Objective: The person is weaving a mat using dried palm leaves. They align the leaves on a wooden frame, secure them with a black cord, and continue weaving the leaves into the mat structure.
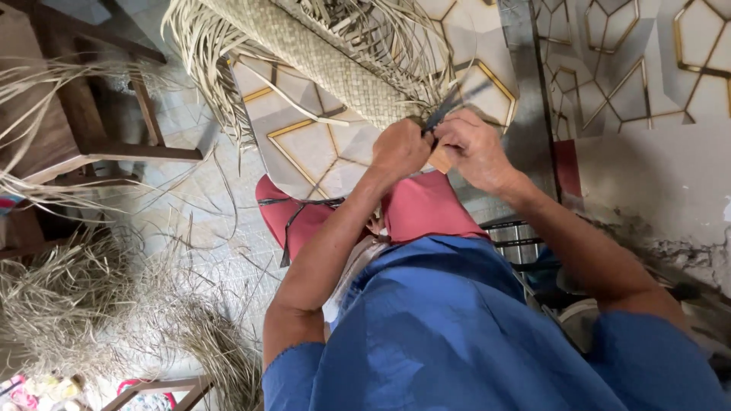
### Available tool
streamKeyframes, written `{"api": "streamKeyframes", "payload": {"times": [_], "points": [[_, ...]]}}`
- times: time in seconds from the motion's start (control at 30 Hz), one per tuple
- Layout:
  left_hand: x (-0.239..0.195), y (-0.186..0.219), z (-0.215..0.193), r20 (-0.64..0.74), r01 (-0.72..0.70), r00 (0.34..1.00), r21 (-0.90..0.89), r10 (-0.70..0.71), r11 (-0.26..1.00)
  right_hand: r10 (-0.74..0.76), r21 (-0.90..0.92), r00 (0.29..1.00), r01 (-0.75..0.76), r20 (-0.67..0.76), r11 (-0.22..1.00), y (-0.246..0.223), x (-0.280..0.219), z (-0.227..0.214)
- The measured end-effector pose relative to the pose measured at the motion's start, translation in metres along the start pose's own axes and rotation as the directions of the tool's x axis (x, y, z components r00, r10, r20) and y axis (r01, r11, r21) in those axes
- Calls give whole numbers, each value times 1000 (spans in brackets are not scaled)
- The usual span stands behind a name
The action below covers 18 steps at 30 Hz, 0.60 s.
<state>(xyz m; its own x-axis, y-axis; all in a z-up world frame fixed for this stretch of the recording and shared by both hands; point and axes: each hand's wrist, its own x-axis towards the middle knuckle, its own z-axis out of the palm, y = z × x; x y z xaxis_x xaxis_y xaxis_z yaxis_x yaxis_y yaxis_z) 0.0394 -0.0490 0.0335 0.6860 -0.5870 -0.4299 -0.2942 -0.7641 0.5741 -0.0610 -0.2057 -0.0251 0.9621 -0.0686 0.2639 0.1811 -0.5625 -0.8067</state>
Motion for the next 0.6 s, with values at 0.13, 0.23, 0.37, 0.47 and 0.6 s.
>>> {"api": "streamKeyframes", "payload": {"times": [0.13,0.23,0.37,0.47,0.6], "points": [[6,-5,11,-13,-80,997,50,81,996,14,18,1000,-14,13,1000,3,-16,17],[5,2,9,-27,-198,979,121,203,973,31,4,999,-31,-23,1000,-15,-16,24],[-7,13,-3,-50,-211,974,166,222,963,60,23,992,-58,-110,998,-22,-14,34],[-9,6,3,-63,-191,978,99,198,976,51,-43,978,-61,-203,997,-23,-12,39],[-18,-8,26,-108,-125,984,141,141,982,91,26,941,-87,-325,996,-46,-6,26]]}}
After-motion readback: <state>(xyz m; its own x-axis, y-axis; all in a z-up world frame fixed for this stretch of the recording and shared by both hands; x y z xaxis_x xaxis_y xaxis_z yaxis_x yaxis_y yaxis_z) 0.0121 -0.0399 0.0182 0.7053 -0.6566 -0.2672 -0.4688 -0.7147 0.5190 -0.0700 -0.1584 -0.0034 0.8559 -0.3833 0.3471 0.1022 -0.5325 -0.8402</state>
